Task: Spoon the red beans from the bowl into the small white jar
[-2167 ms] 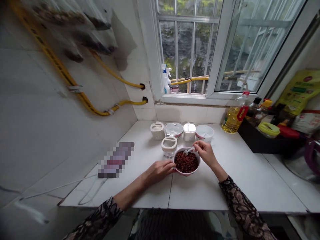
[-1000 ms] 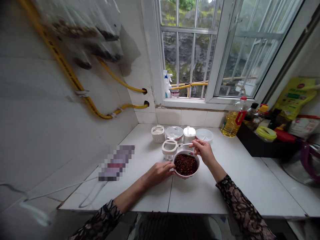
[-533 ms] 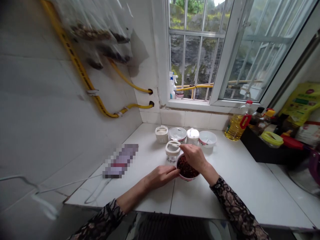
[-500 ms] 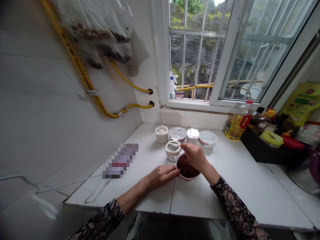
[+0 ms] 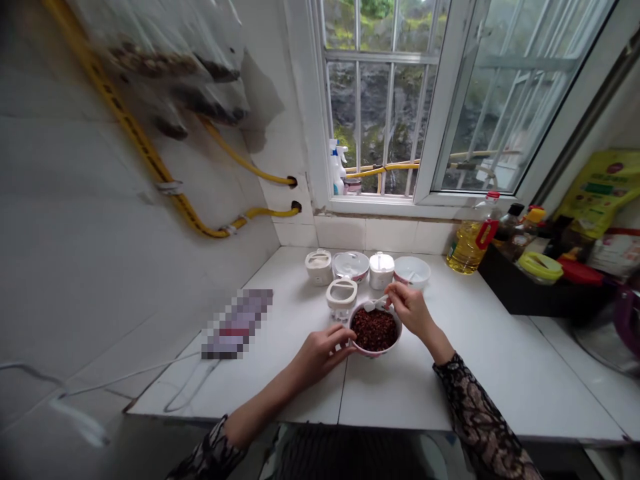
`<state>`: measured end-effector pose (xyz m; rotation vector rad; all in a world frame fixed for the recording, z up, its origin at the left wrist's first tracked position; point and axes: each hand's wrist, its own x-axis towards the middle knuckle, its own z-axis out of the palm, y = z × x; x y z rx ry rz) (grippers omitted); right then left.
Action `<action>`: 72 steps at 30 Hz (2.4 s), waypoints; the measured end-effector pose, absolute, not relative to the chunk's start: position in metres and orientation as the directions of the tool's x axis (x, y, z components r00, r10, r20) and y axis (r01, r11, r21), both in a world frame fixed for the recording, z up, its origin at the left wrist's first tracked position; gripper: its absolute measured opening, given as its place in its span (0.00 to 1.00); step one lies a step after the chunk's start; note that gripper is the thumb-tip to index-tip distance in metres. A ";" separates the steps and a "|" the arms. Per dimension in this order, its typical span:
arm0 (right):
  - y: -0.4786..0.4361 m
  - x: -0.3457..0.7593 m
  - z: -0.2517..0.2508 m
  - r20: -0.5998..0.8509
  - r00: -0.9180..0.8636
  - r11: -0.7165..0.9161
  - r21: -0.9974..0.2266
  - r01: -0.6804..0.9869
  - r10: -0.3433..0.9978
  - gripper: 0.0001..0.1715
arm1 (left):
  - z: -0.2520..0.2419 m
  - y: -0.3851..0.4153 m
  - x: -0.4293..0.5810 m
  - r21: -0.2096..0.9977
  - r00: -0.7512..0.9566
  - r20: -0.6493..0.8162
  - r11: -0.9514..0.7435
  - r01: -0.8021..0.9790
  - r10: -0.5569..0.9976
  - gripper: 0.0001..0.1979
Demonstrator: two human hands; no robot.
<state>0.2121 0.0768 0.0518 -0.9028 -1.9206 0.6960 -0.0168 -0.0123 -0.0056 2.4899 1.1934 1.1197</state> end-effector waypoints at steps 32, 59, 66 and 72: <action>0.084 0.211 0.041 0.400 -0.246 0.457 -0.853 0.251 0.883 0.10 | -0.020 -0.004 -0.020 0.265 0.480 0.637 -0.756 0.599 0.603 0.08; 0.075 0.167 0.051 0.584 -0.370 0.688 -0.661 0.298 0.722 0.10 | -0.020 -0.003 -0.019 0.258 0.484 0.626 -0.748 0.611 0.612 0.08; 0.073 0.182 0.056 0.603 -0.314 0.680 -0.651 0.337 0.733 0.11 | -0.019 -0.003 -0.020 0.264 0.485 0.632 -0.757 0.598 0.604 0.08; 0.076 0.211 0.062 0.555 -0.252 0.610 -0.704 0.365 0.792 0.10 | -0.020 -0.003 -0.020 0.273 0.489 0.621 -0.754 0.598 0.613 0.07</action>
